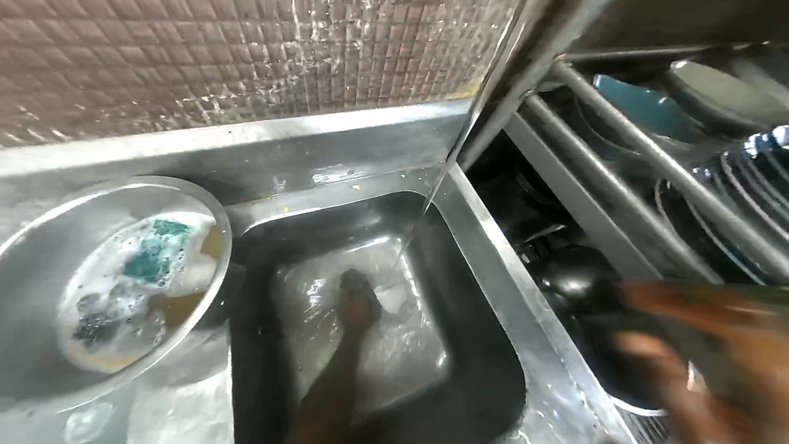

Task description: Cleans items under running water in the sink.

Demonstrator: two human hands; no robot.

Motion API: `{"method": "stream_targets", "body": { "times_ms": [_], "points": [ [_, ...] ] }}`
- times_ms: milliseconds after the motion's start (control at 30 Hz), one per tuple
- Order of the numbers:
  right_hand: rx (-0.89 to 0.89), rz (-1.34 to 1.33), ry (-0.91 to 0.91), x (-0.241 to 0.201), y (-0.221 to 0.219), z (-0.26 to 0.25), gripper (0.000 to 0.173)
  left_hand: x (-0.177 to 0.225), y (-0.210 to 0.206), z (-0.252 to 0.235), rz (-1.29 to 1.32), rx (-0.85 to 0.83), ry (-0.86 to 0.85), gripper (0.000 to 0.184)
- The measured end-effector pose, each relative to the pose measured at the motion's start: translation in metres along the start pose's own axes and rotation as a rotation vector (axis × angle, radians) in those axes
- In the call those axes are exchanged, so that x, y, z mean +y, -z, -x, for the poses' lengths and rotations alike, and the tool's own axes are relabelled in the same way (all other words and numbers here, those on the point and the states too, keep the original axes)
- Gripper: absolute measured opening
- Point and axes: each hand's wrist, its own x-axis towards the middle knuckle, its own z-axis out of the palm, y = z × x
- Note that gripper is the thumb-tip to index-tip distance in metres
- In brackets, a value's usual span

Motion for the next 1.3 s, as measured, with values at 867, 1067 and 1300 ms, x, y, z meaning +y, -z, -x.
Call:
{"method": "stream_targets", "body": {
  "times_ms": [867, 1067, 1300],
  "points": [
    [-0.46, -1.059, -0.099, -0.05, -0.182, -0.15, 0.028, 0.255, 0.179, 0.094, -0.314, 0.06, -0.792, 0.039],
    [-0.182, -1.17, -0.189, -0.072, -0.142, -0.159, 0.027, 0.244, 0.196, 0.087, 0.134, -0.173, -0.646, 0.066],
    [-0.117, -1.338, -0.532, -0.064, -0.103, -0.21, 0.023, 0.205, 0.174, 0.051, -0.287, -0.155, -0.507, 0.027]
  ]
}}
